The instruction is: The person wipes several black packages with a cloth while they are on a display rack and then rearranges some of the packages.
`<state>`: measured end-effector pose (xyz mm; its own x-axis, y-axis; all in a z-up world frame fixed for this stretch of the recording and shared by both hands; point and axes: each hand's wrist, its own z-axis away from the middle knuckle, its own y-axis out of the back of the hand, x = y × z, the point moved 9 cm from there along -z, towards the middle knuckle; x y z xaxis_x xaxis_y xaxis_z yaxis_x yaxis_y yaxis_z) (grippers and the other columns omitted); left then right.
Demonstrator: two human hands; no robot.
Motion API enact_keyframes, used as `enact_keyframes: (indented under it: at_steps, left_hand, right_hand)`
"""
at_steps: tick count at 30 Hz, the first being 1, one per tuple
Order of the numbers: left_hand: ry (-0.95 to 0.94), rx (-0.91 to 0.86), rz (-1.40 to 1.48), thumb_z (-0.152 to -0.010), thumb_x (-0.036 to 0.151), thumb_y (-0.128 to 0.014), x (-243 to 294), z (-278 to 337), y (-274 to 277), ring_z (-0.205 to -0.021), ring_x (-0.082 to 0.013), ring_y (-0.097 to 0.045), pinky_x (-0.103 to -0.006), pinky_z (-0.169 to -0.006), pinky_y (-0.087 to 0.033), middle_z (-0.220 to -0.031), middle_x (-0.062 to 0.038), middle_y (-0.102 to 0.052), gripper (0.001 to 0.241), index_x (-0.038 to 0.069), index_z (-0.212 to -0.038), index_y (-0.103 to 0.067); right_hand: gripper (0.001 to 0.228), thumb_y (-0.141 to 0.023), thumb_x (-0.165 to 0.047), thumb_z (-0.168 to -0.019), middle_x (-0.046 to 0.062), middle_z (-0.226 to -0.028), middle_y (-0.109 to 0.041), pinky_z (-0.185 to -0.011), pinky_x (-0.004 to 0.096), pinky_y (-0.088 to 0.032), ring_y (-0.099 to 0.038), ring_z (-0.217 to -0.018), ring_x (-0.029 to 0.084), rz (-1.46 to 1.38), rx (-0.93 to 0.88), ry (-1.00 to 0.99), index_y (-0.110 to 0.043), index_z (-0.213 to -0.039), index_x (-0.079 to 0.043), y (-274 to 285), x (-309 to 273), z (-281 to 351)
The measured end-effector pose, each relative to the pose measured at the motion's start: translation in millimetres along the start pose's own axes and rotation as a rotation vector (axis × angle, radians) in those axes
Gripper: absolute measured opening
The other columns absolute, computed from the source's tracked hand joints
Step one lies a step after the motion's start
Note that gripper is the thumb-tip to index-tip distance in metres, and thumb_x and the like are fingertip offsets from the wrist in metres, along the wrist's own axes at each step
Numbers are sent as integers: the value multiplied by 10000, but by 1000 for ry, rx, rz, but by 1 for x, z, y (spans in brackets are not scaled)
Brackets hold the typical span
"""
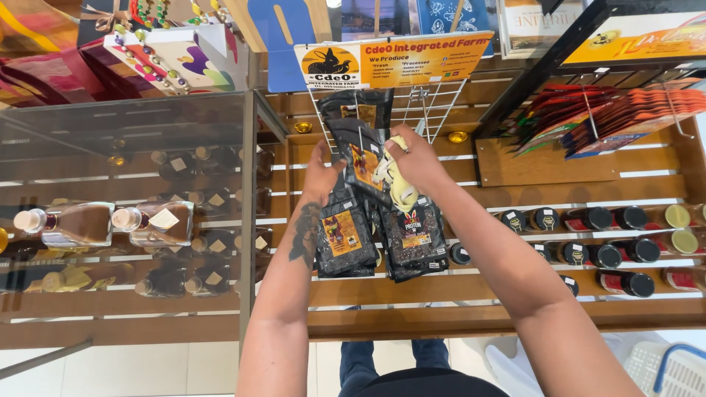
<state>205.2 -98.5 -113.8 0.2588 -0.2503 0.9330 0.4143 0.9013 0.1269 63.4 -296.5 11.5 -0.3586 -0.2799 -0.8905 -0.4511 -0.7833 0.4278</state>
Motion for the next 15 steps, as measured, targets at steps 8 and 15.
enact_keyframes:
  at_steps: [8, 15]
  left_hand:
    - [90, -208, 241, -762, 63, -853, -36, 30, -23, -1317, -238, -518, -556, -1120, -352, -1310, -11, -639, 678, 195, -1375, -594]
    - [111, -201, 417, -777, 126, -895, 1, 95, -15, -814, -135, -693, -273, -729, -592, -914, 14, -693, 304, 162, -1033, -735]
  right_hand:
    - [161, -650, -198, -973, 92, -812, -621, -598, 313, -557, -639, -671, 201, -234, -190, -159, -687, -1120, -144, 31, -41, 54]
    - [218, -695, -196, -933, 111, -804, -643, -577, 338, -610, -692, -642, 210, -425, -218, -226, -675, -1140, -129, 25, 20, 31]
